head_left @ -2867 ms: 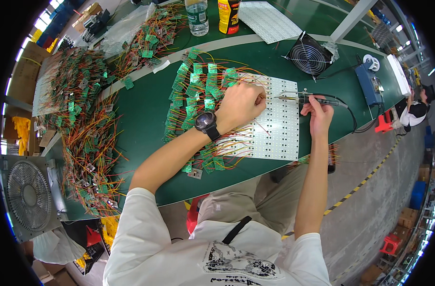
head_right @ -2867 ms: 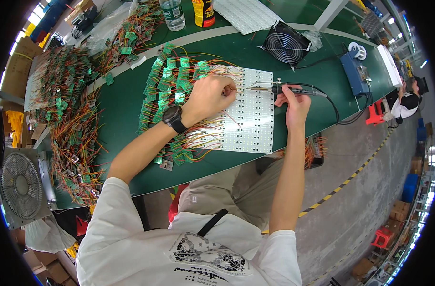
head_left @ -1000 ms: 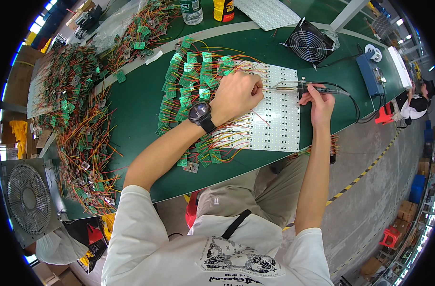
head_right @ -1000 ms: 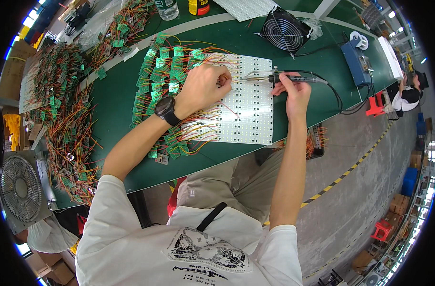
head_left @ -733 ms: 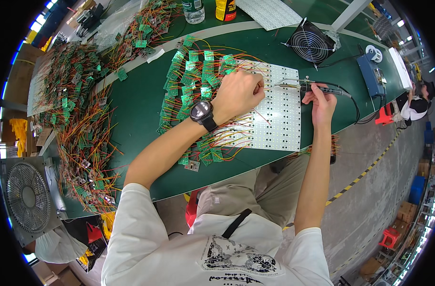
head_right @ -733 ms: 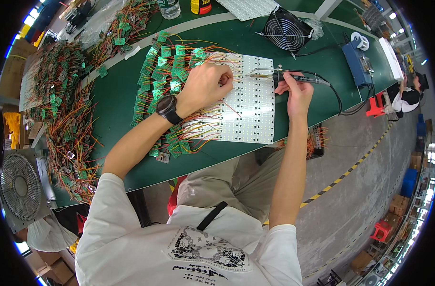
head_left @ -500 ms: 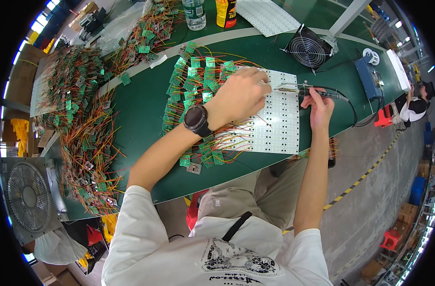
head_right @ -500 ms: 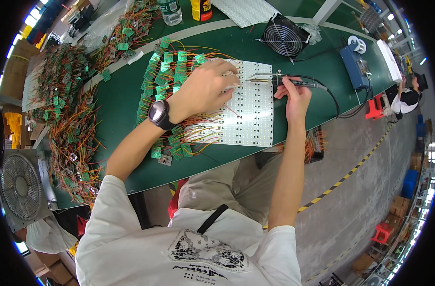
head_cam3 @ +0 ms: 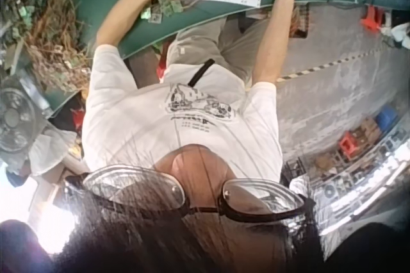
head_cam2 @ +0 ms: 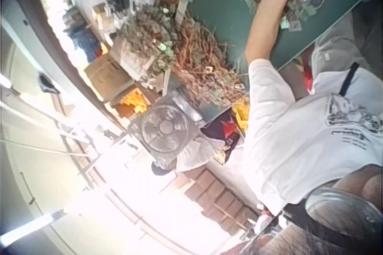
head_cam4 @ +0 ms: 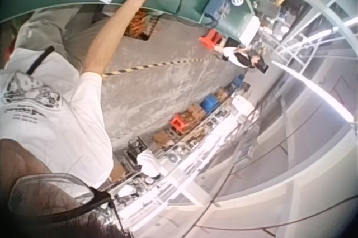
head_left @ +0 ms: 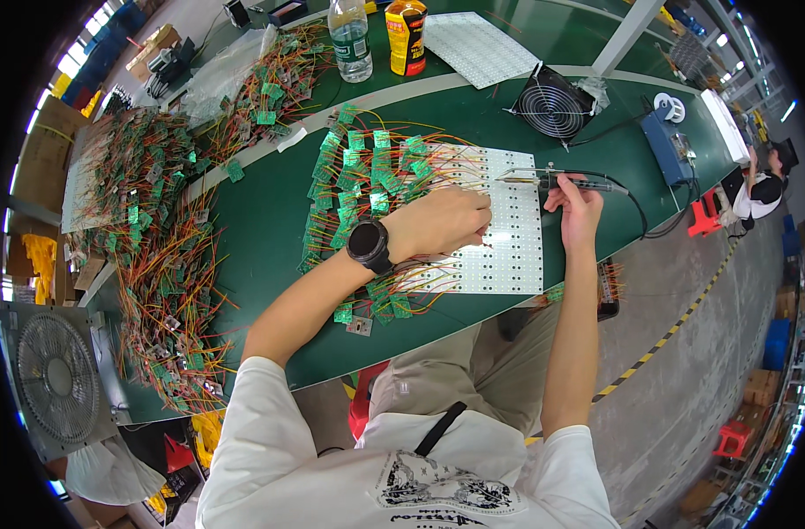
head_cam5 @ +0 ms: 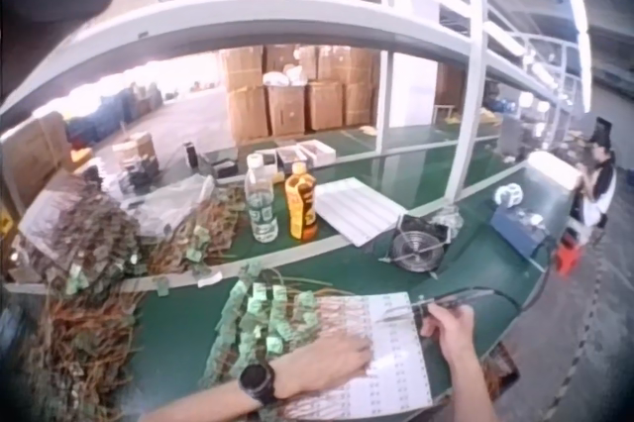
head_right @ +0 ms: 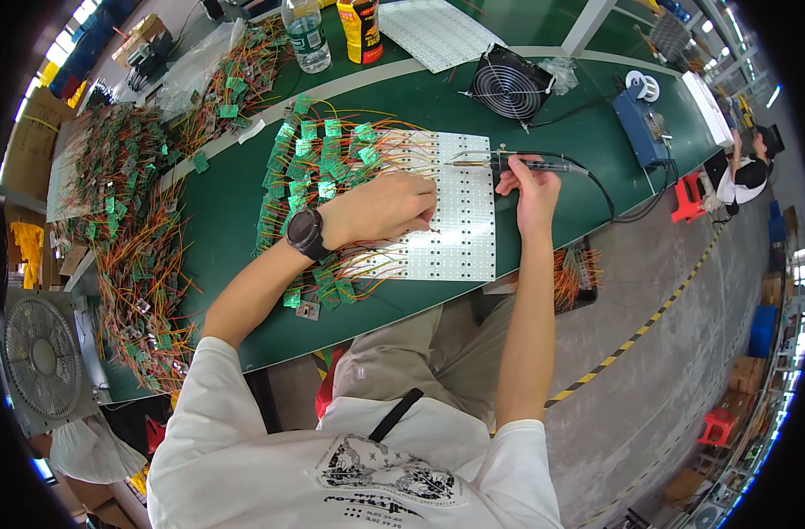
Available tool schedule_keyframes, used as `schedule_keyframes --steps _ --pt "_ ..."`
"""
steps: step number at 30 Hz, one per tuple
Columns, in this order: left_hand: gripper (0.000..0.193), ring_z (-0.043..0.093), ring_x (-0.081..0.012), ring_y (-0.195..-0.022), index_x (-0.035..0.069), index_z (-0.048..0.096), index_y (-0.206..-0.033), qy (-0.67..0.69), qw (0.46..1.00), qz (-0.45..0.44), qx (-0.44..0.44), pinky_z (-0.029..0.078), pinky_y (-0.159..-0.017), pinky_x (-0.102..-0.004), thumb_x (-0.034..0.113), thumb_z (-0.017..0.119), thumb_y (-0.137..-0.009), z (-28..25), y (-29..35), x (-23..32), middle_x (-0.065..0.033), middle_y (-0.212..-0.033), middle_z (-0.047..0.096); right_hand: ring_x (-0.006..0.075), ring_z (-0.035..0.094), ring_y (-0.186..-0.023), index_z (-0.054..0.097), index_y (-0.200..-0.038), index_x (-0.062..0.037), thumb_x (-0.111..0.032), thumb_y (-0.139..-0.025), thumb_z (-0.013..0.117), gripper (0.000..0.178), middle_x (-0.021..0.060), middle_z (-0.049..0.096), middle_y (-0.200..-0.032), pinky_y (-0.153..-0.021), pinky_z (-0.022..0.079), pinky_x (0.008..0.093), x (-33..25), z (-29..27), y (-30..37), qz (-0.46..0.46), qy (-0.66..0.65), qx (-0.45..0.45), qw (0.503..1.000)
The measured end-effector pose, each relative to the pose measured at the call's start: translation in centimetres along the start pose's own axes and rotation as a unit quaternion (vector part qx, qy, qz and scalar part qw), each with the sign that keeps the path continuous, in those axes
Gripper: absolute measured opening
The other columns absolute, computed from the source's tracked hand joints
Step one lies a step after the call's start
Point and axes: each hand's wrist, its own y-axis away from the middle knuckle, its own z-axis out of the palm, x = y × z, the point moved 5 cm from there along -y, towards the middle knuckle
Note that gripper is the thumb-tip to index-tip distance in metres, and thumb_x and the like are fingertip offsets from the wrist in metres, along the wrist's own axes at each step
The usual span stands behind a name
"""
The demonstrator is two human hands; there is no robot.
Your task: The person picks up wires connected to small circuit boards and solders them onto a larger circuit board using a soldering iron.
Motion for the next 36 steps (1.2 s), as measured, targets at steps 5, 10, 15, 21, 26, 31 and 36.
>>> schedule_keyframes --steps 5,10,15,21,26,31,36 --pt "0.018 0.06 -0.0326 -0.093 0.0 0.058 -0.09 -0.03 0.997 -0.007 0.072 0.049 -0.081 -0.0426 0.014 0.07 -0.085 -0.6 -0.2 -0.2 -0.013 -0.096 0.058 0.0176 0.062 -0.052 0.066 -0.101 0.0057 -0.009 -0.09 0.069 0.018 0.012 0.067 -0.071 -0.05 0.046 0.0255 -0.1 -0.1 -0.1 0.001 -0.009 0.001 1.0" --pt "0.018 0.059 -0.0327 -0.094 -0.001 0.058 -0.092 -0.069 0.984 -0.005 0.163 0.05 -0.081 -0.0417 0.011 0.069 -0.086 -1.2 -0.3 -0.6 -0.0136 -0.098 0.056 0.0182 0.062 -0.051 0.065 -0.1 0.0066 -0.009 -0.089 0.07 0.019 0.0123 0.066 -0.071 -0.049 0.046 0.0257 -0.1 0.0 -0.1 0.0 -0.016 0.0 1.0" --pt "0.017 0.059 -0.0331 -0.092 -0.001 0.057 -0.091 -0.089 0.978 -0.046 0.18 0.05 -0.08 -0.0421 0.011 0.069 -0.085 -0.9 0.1 -1.9 -0.0139 -0.097 0.057 0.0175 0.063 -0.055 0.065 -0.101 0.0062 -0.01 -0.091 0.068 0.019 0.0112 0.066 -0.073 -0.053 0.047 0.0255 -0.2 0.3 -0.3 0.024 -0.012 -0.024 0.999" --pt "0.014 0.06 -0.0337 -0.089 0.0 0.058 -0.093 -0.097 0.982 -0.061 0.149 0.051 -0.078 -0.043 0.012 0.064 -0.088 -0.3 0.0 -2.0 -0.0134 -0.091 0.058 0.0158 0.062 -0.059 0.065 -0.105 0.0036 -0.013 -0.094 0.066 0.02 0.0093 0.067 -0.076 -0.057 0.047 0.0257 -0.6 0.5 -0.1 0.06 0.035 -0.064 0.996" --pt "0.017 0.06 -0.0295 -0.096 0.002 0.062 -0.099 -0.16 0.974 -0.032 0.156 0.054 -0.075 -0.0398 0.009 0.06 -0.084 -0.6 0.1 -1.7 -0.0109 -0.095 0.059 0.017 0.063 -0.058 0.065 -0.104 0.0046 -0.011 -0.093 0.066 0.019 0.0105 0.067 -0.075 -0.055 0.047 0.0259 -0.1 -0.3 0.0 0.021 0.016 -0.04 0.999" --pt "0.016 0.06 -0.0272 -0.098 0.003 0.064 -0.095 -0.18 0.97 -0.041 0.159 0.055 -0.073 -0.0385 0.008 0.06 -0.081 -0.6 0.1 -1.5 -0.0096 -0.096 0.059 0.0184 0.064 -0.055 0.064 -0.103 0.0057 -0.008 -0.091 0.067 0.018 0.0117 0.067 -0.072 -0.053 0.047 0.0263 0.3 -0.4 0.0 0.017 0.025 -0.055 0.998" --pt "0.013 0.06 -0.0262 -0.096 0.003 0.065 -0.09 -0.175 0.97 -0.037 0.166 0.056 -0.072 -0.038 0.009 0.061 -0.08 -0.6 0.2 -1.6 -0.0094 -0.094 0.059 0.0186 0.064 -0.056 0.064 -0.102 0.006 -0.007 -0.09 0.066 0.017 0.012 0.067 -0.073 -0.052 0.048 0.026 0.0 -0.1 0.1 0.008 0.034 -0.069 0.997"
